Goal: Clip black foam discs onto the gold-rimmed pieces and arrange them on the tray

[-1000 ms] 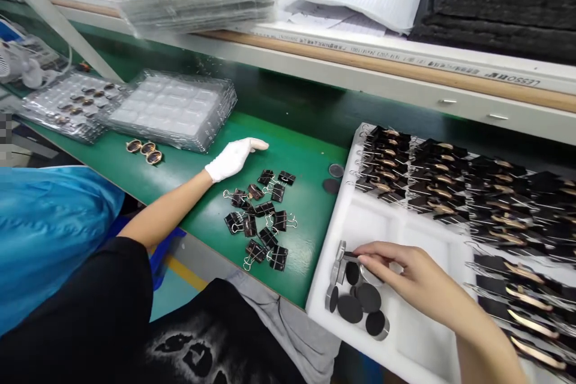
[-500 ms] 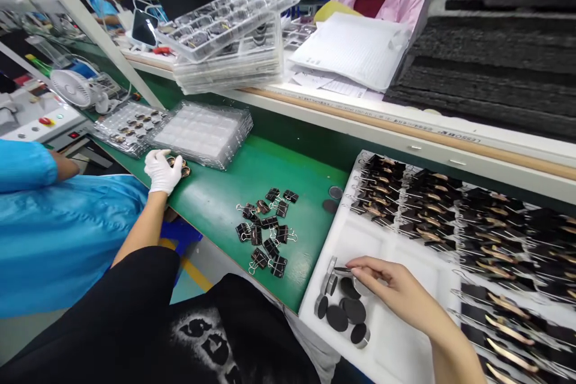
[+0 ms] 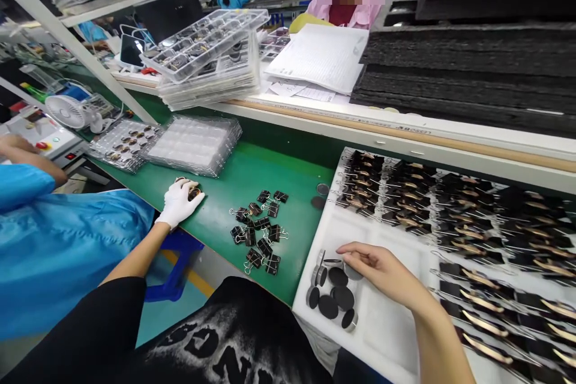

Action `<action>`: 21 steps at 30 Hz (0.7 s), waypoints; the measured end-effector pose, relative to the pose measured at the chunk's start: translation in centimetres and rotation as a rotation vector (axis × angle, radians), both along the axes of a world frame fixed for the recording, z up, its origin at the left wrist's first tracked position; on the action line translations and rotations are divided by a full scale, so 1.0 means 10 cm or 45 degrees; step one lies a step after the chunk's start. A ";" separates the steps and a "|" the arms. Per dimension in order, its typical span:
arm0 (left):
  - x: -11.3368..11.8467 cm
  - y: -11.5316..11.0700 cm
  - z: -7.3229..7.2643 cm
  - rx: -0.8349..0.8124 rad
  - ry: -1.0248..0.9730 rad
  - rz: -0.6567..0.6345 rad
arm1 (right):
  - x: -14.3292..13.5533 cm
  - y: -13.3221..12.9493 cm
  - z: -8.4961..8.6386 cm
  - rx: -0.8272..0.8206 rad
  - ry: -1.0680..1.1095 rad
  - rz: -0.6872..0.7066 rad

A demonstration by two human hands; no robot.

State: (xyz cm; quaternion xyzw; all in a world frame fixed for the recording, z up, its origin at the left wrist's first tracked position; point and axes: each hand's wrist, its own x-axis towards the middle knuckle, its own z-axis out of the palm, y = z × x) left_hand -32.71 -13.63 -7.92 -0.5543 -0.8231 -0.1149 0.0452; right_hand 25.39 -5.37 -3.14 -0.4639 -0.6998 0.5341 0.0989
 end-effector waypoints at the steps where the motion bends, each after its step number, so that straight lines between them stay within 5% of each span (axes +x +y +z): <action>1: 0.12 0.00 0.00 -0.001 -0.013 -0.024 | 0.00 0.00 0.00 -0.006 0.008 0.004; 5: 0.61 0.15 -0.06 0.022 -0.072 -0.035 | -0.01 0.01 0.00 -0.028 0.039 0.030; 10: 0.99 0.50 -0.17 0.168 -0.161 0.282 | -0.01 0.02 0.01 -0.044 0.078 0.030; 13: 0.93 0.54 -0.12 0.221 -0.239 0.296 | -0.02 0.02 0.05 -0.048 0.086 0.022; 21: 0.52 0.35 0.08 0.184 -0.202 0.021 | -0.02 0.03 0.05 -0.051 0.072 0.119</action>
